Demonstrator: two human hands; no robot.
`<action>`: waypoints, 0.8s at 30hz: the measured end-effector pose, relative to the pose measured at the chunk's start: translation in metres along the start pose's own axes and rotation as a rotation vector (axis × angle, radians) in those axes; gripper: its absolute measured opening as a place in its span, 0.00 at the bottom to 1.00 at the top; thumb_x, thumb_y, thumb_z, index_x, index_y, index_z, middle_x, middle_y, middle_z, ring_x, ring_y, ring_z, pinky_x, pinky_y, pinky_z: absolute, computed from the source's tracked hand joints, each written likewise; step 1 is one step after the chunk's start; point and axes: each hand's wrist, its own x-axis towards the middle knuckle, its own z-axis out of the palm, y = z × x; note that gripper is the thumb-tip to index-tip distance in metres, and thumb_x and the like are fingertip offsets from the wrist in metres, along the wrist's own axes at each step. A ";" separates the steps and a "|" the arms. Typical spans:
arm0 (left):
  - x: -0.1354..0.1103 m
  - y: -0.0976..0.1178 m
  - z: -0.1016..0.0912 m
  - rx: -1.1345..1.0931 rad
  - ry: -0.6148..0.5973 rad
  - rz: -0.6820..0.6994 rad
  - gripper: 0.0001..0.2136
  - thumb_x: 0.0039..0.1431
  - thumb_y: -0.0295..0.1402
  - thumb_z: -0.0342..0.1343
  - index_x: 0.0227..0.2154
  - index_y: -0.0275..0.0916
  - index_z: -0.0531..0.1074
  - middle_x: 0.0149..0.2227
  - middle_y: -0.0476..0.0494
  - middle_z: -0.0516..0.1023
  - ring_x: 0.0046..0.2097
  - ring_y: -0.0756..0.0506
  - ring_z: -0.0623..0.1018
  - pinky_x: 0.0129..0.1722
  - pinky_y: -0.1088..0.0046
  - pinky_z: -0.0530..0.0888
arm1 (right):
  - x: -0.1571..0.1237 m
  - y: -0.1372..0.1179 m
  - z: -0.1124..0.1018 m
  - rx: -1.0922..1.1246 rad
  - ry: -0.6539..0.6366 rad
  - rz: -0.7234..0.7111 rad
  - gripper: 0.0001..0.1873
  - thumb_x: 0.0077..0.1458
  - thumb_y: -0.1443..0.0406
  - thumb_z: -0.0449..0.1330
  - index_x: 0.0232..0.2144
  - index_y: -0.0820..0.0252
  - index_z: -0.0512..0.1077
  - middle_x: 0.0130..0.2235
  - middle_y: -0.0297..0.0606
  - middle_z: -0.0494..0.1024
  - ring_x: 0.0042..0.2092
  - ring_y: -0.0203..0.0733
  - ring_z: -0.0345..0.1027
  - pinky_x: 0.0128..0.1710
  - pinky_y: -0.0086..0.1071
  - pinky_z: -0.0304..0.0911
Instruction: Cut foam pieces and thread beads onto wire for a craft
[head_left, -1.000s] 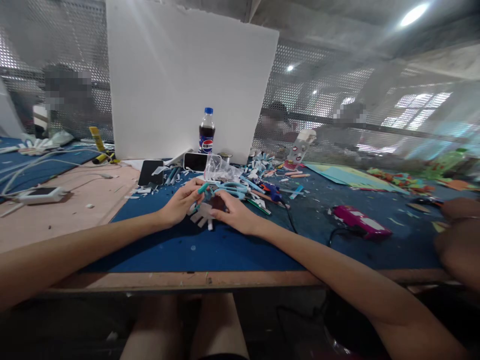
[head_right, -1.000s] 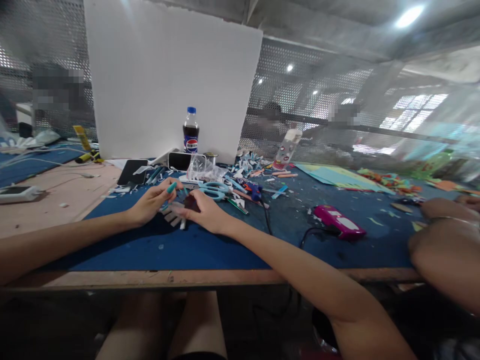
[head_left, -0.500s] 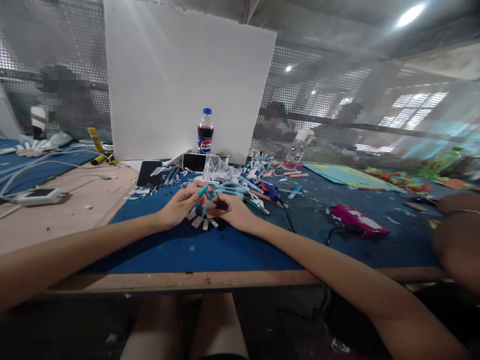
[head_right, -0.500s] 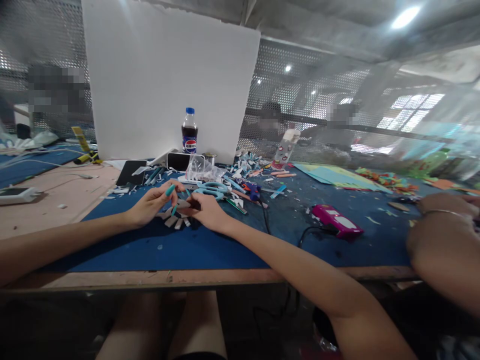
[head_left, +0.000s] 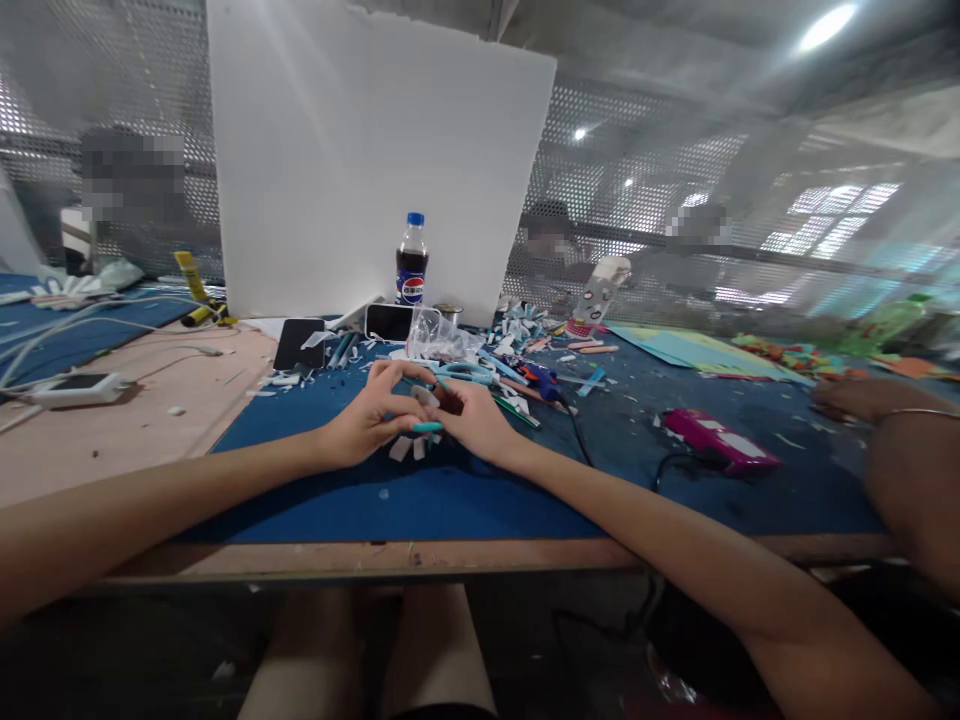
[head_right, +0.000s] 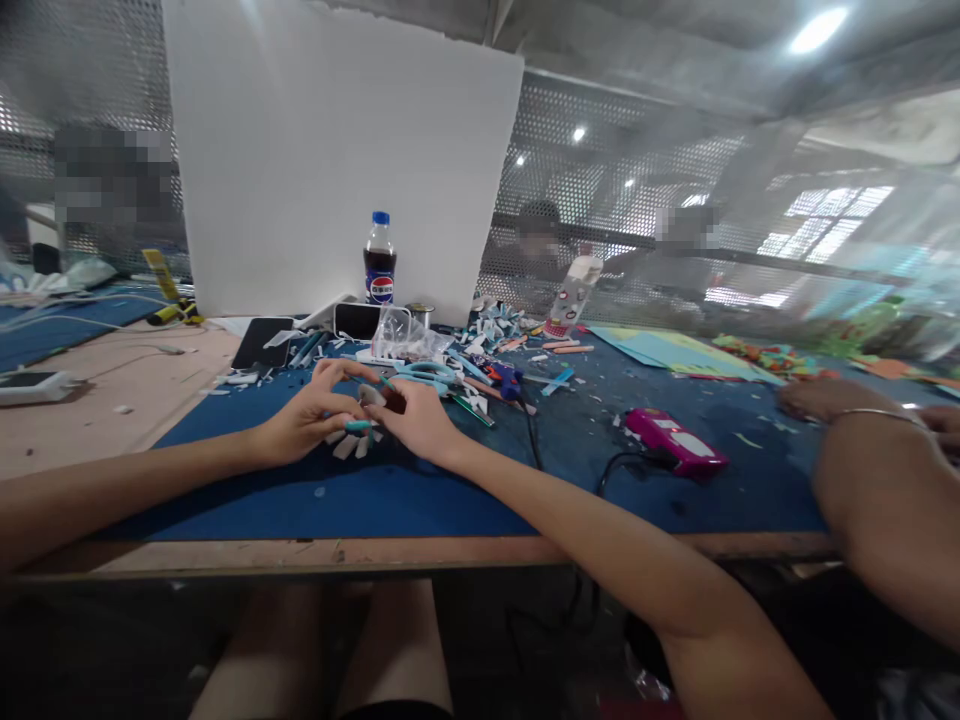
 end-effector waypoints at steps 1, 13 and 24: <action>0.000 0.001 0.001 0.024 0.004 0.031 0.24 0.59 0.48 0.39 0.26 0.41 0.76 0.47 0.39 0.65 0.50 0.40 0.60 0.51 0.54 0.58 | 0.000 -0.002 0.000 -0.018 0.013 -0.009 0.13 0.45 0.61 0.57 0.19 0.60 0.57 0.20 0.27 0.57 0.24 0.31 0.51 0.24 0.27 0.47; -0.003 -0.015 0.001 0.150 0.234 -0.012 0.23 0.51 0.50 0.52 0.47 0.44 0.65 0.45 0.41 0.60 0.49 0.41 0.62 0.50 0.59 0.64 | -0.001 0.006 0.006 0.046 0.099 0.007 0.15 0.48 0.61 0.58 0.18 0.59 0.56 0.20 0.28 0.56 0.24 0.31 0.50 0.24 0.27 0.48; 0.011 -0.058 -0.007 0.285 0.104 0.067 0.03 0.60 0.28 0.46 0.36 0.39 0.56 0.35 0.44 0.60 0.38 0.47 0.63 0.37 0.67 0.67 | 0.022 0.021 0.011 0.176 0.023 0.082 0.14 0.51 0.59 0.58 0.21 0.59 0.60 0.20 0.28 0.58 0.23 0.31 0.52 0.22 0.27 0.49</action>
